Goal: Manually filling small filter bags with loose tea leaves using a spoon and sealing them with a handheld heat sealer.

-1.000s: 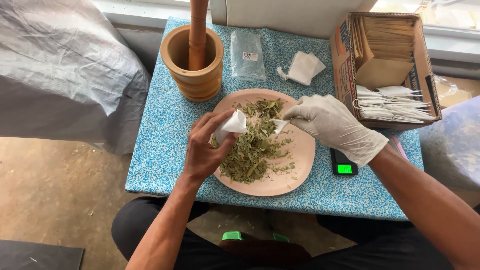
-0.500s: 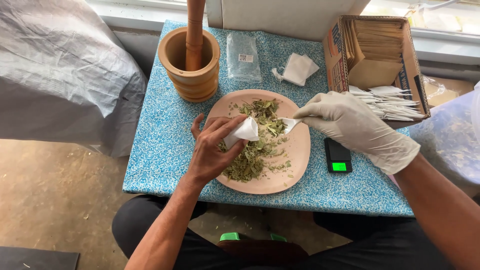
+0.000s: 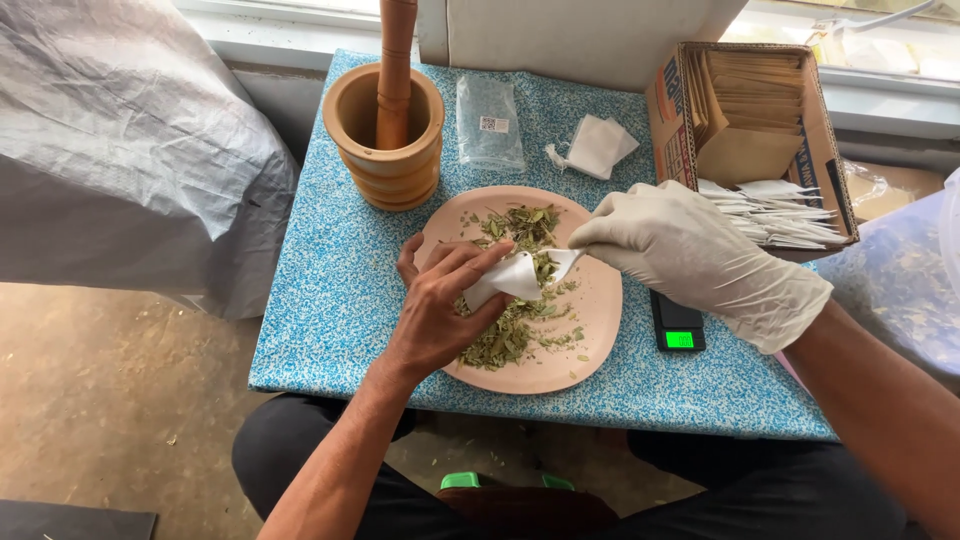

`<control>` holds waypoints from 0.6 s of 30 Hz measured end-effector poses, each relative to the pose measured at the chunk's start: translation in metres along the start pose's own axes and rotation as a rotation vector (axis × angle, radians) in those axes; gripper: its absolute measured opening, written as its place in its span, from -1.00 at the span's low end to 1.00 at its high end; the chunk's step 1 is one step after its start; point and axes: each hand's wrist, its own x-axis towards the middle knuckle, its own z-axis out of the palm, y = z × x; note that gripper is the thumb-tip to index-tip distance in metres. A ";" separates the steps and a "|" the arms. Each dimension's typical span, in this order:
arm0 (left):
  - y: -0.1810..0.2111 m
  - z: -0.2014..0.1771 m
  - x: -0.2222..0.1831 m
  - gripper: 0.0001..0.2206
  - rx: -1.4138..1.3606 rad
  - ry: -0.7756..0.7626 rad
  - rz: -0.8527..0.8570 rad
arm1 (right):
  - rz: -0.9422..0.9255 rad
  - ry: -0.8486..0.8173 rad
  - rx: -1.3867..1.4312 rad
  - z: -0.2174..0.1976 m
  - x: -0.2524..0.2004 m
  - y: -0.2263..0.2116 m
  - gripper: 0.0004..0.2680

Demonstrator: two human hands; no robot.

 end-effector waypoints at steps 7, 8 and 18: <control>0.001 0.002 -0.001 -0.37 0.077 -0.004 0.025 | -0.227 0.104 -0.448 0.004 0.015 -0.025 -0.92; 0.001 0.002 -0.002 -0.35 0.102 -0.005 0.035 | -0.251 0.107 -0.523 0.008 0.016 -0.028 -0.93; 0.001 0.008 -0.004 -0.35 0.220 0.074 0.096 | -0.240 0.042 -0.755 -0.005 0.035 -0.108 -0.88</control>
